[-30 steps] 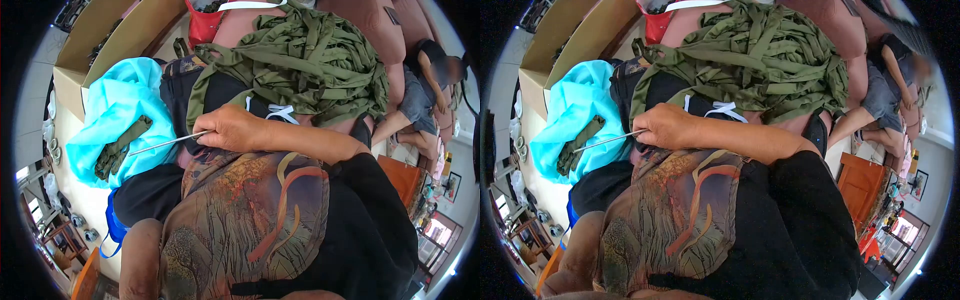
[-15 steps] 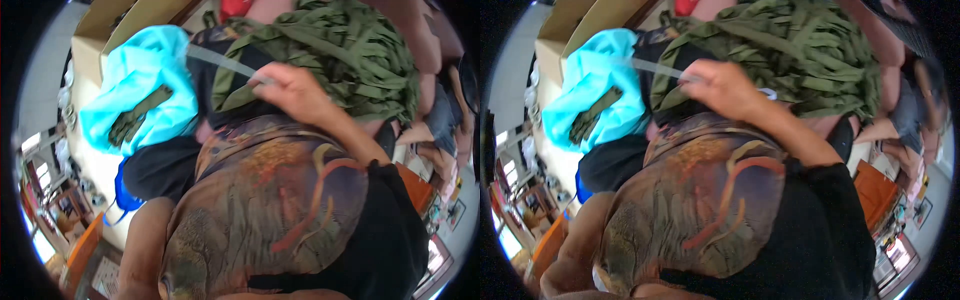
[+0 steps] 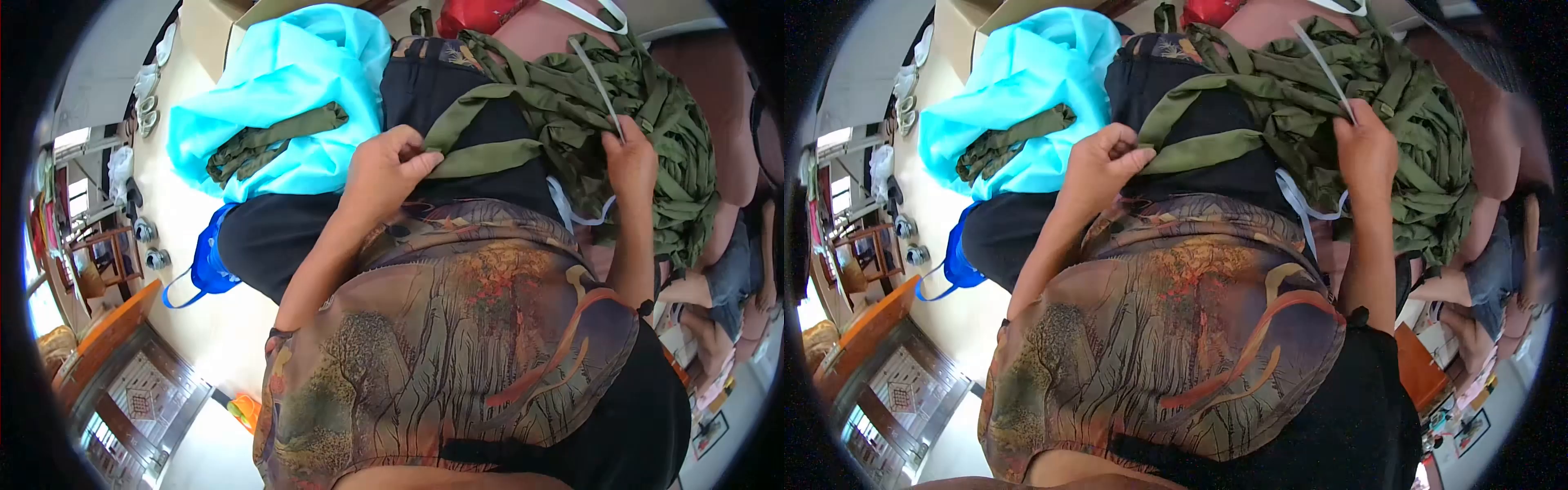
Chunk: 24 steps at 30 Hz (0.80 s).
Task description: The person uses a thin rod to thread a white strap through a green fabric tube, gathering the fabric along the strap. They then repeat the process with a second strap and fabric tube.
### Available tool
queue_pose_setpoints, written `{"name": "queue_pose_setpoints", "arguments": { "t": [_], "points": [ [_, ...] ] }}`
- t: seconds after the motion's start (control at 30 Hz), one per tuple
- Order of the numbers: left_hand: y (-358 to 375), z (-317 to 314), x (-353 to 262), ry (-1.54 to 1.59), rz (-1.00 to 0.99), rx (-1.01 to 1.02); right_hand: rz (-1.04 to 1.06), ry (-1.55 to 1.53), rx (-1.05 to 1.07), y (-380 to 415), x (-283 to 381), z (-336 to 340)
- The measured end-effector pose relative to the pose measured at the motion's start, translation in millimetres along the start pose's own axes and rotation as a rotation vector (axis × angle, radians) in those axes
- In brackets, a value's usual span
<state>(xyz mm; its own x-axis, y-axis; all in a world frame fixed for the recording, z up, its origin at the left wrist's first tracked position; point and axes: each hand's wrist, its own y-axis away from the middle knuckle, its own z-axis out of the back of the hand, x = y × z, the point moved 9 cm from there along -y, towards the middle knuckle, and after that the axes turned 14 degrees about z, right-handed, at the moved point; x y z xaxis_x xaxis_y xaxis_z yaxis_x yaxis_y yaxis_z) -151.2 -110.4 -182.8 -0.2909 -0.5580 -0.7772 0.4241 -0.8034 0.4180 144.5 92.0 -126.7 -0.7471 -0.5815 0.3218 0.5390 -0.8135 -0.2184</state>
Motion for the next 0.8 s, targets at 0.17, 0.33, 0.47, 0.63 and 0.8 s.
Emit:
{"name": "queue_pose_setpoints", "arguments": {
  "t": [0.17, 0.33, 0.47, 0.63, 0.8],
  "points": [
    [-6.1, 15.5, 10.0, 0.572, 0.106, 0.036, -0.160, -0.545, -0.187, -5.0, -11.3, 22.5],
    [-10.5, 15.5, -10.1, 1.234, 0.035, 0.402, -0.067, -0.836, -0.399, -28.4, 3.9, 77.5],
    [2.9, 10.4, -50.6, 1.414, 0.030, 0.624, -0.029, -0.765, -0.370, -75.7, 41.7, 71.9],
    [4.6, -4.2, -56.8, 1.441, 0.086, 0.747, -0.056, -0.757, -0.097, -78.4, 67.4, 27.8],
    [6.1, -14.4, -41.6, 1.344, 0.145, 0.744, -0.108, -1.003, 0.179, -22.3, 109.2, -21.2]
  ]
}}
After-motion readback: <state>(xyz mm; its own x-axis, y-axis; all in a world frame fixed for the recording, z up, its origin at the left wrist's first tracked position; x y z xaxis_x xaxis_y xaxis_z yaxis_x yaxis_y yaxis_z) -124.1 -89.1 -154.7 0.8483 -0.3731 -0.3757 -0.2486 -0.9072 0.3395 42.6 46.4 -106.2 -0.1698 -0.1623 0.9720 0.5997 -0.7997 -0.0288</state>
